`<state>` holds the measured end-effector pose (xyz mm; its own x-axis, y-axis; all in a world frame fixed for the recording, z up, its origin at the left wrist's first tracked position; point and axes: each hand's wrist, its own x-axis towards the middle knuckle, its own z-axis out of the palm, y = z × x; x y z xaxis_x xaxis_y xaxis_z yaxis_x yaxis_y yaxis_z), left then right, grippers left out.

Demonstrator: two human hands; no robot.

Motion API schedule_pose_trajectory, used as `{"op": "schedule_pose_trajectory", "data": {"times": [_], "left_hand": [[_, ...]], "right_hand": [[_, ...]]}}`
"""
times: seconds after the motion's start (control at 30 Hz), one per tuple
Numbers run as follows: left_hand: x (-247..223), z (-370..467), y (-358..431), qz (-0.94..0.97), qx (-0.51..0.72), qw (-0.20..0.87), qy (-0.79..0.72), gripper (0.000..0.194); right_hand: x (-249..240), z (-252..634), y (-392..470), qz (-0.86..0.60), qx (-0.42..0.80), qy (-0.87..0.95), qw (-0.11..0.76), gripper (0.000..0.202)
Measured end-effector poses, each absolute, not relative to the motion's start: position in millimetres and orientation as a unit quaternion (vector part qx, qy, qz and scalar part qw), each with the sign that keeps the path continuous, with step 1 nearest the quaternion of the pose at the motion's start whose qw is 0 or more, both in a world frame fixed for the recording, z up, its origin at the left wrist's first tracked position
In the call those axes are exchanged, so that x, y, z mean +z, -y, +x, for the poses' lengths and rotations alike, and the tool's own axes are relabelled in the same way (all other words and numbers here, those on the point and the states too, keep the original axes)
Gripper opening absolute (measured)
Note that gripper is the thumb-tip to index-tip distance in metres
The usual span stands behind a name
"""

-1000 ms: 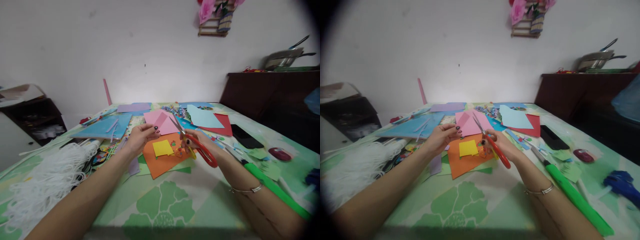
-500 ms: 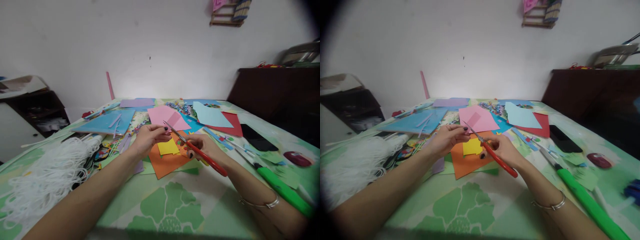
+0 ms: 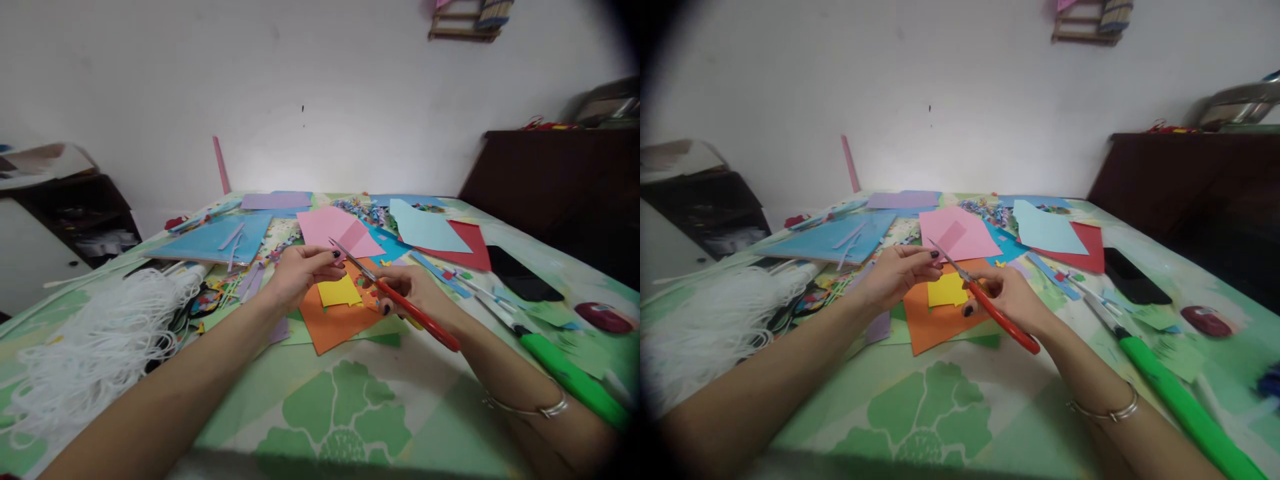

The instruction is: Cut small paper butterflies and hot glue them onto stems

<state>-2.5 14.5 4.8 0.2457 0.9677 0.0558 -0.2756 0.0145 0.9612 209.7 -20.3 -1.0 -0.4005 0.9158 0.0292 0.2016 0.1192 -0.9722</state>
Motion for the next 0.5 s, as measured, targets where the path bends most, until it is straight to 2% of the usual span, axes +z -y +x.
{"op": "schedule_pose_trajectory", "data": {"times": [0.5], "left_hand": [[6.1,-2.4,-14.7,0.48,0.504,0.624,-0.355,0.013]], "right_hand": [[1.8,208.9,21.7,-0.429,0.503,0.667,0.343,0.029]]}}
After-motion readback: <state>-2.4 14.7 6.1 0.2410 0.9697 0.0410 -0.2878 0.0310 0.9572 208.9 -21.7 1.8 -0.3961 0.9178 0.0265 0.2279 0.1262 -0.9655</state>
